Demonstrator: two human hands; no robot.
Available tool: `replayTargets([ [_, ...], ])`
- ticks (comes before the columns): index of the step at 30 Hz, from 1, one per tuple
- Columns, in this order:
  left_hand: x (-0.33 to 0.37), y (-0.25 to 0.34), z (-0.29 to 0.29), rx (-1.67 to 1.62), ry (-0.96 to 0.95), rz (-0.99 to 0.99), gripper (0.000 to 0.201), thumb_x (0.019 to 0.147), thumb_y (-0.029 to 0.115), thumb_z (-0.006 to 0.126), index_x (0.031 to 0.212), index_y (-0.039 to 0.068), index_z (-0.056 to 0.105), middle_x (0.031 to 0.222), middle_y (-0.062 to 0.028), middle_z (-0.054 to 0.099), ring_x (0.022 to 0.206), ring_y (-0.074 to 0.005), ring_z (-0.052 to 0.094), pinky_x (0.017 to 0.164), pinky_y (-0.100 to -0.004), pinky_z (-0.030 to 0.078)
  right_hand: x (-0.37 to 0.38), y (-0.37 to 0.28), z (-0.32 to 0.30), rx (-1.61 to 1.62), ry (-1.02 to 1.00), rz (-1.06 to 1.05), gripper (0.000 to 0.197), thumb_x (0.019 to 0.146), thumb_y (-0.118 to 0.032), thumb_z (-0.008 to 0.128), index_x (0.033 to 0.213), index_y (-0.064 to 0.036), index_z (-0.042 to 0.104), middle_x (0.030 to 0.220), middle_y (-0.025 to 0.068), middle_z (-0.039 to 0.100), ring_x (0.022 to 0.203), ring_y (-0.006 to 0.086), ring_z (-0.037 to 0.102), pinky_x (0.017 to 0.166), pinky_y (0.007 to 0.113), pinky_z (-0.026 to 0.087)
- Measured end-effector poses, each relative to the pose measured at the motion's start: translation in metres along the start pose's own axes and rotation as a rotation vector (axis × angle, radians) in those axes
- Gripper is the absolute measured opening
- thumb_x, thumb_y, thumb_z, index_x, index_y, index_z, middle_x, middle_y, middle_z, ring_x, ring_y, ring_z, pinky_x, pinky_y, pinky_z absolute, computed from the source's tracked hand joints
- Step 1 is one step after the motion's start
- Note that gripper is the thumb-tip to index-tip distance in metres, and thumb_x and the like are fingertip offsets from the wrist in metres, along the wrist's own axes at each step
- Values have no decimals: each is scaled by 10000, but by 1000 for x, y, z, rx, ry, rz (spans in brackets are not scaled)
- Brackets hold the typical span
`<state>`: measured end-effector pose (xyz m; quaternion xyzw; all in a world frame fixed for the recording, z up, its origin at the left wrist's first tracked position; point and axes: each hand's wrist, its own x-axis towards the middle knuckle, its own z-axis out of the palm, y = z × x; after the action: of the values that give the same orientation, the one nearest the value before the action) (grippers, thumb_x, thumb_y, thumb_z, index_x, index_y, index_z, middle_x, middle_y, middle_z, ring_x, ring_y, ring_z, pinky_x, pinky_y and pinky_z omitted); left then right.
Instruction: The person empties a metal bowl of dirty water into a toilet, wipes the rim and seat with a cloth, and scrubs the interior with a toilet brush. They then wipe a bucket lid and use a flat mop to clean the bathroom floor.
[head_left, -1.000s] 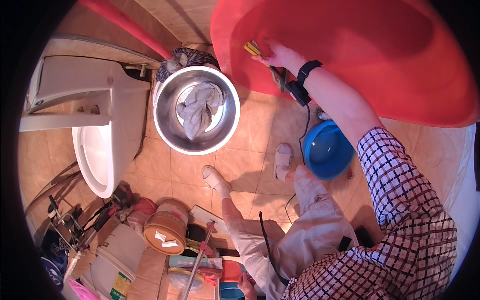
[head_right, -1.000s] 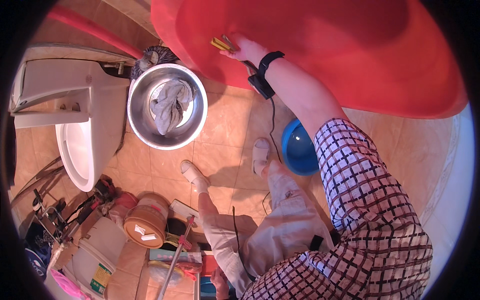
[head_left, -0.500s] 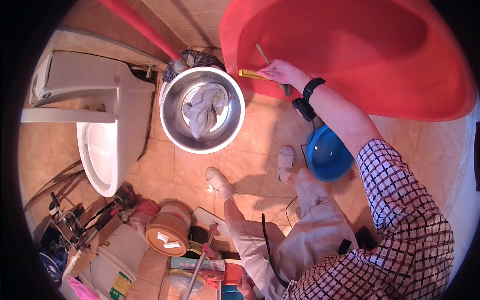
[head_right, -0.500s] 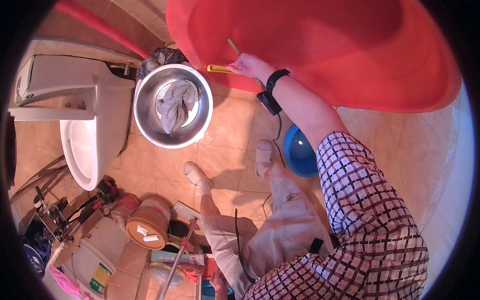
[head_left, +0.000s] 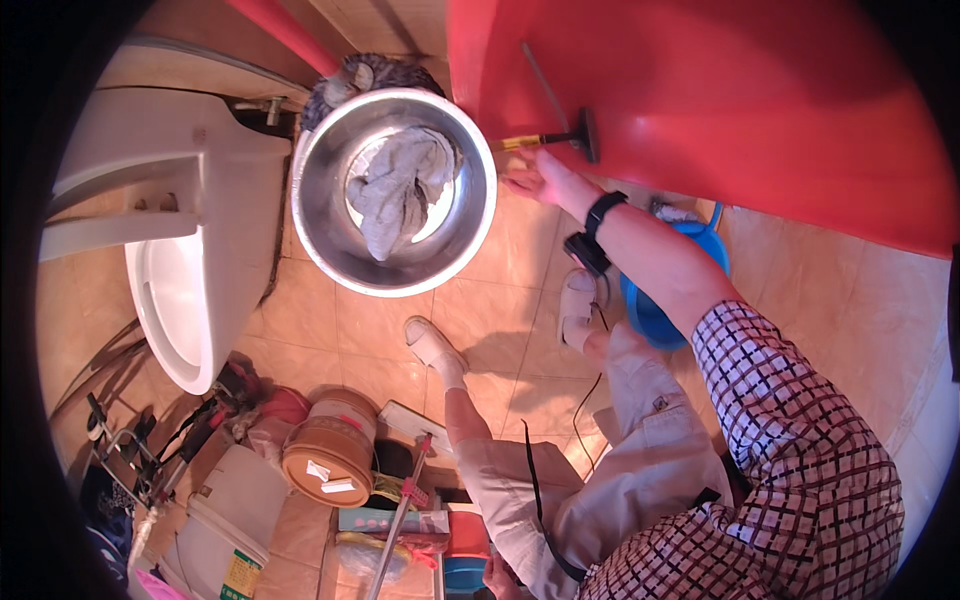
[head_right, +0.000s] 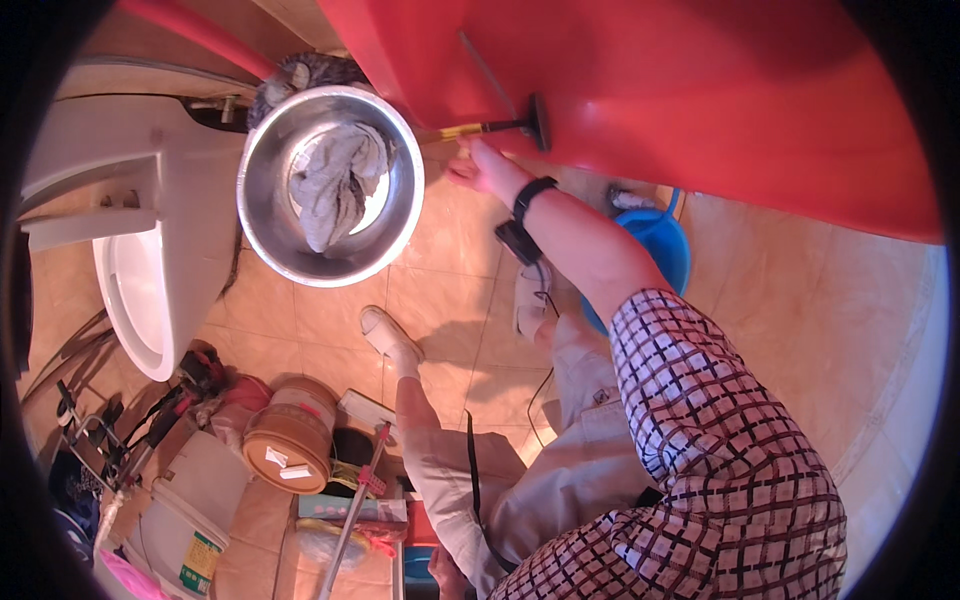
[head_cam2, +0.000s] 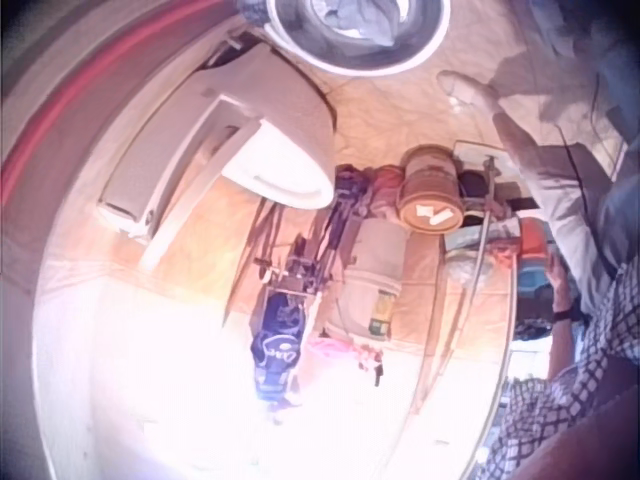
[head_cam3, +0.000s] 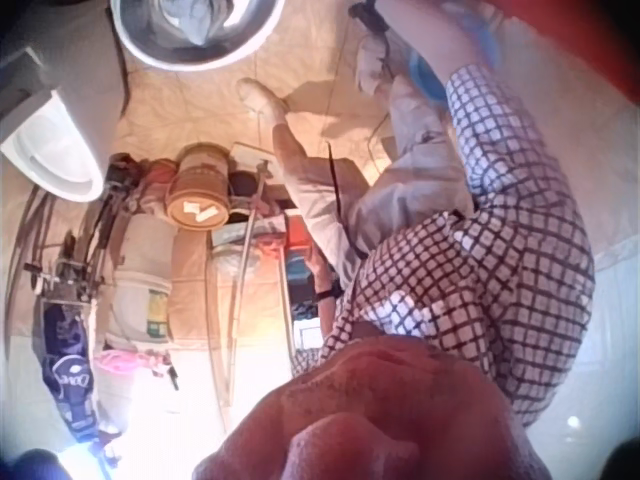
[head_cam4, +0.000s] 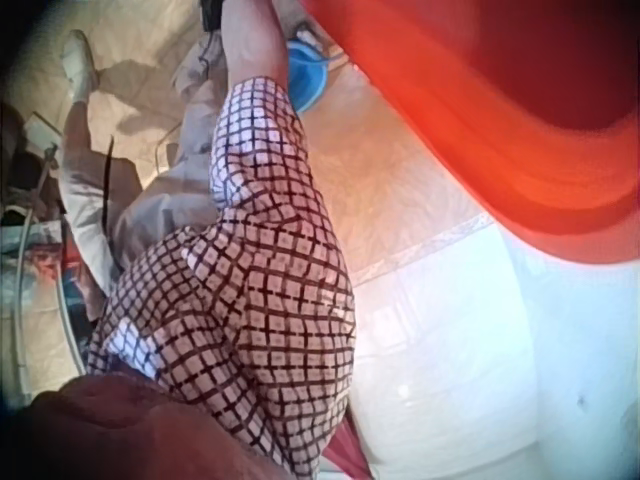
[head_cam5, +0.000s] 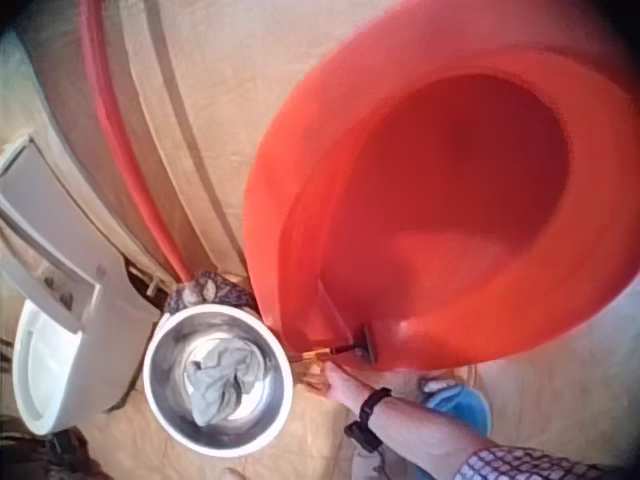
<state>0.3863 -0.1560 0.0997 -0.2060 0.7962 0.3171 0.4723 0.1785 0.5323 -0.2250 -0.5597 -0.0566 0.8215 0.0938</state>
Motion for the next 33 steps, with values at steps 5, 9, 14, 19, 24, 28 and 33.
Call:
replayTargets([
  [5,5,44,10,-538,108,-380,135,835,81,521,912,-4,592,783,-30,622,689,-119,604,617,-255,493,12,-18,29,183,-108,-150,113,891,-160,502,859,-56,532,761,62,553,713,199,550,700,296,485],
  [9,0,59,3,510,-14,244,180,869,147,506,941,15,603,746,-21,610,672,-123,605,575,-255,478,-7,-32,25,408,-142,-177,118,866,-65,464,938,17,510,803,118,553,793,232,569,665,290,486],
  [14,13,67,5,-58,48,-125,209,884,191,506,957,25,609,731,-16,608,663,-122,606,549,-247,467,-61,-93,-53,668,-392,-99,199,870,-15,397,1039,72,456,932,155,531,813,242,556,647,299,479],
  [19,22,76,2,-242,107,-246,211,885,195,506,959,25,609,732,-16,610,661,-121,605,546,-246,466,-161,-93,-72,596,-290,-94,239,852,-57,379,1034,64,474,847,135,542,744,220,565,619,287,485],
  [24,26,85,-4,-271,116,-254,214,886,198,506,960,26,609,732,-16,611,658,-121,605,542,-244,465,-225,-54,-63,481,-188,-115,285,882,-72,415,1118,85,440,897,141,523,744,182,552,604,239,478],
  [28,31,89,-12,-291,132,-258,216,887,201,506,962,27,609,733,-16,612,657,-120,605,540,-243,464,-218,-21,-38,430,-283,-56,272,866,-38,449,1125,34,490,913,140,518,757,173,546,592,212,465],
  [33,29,86,-17,-316,143,-272,219,888,205,506,964,27,609,734,-17,613,654,-119,604,537,-241,463,-143,-2,-1,363,-59,-199,60,812,-11,462,796,-58,496,698,64,514,646,148,508,597,254,445],
])
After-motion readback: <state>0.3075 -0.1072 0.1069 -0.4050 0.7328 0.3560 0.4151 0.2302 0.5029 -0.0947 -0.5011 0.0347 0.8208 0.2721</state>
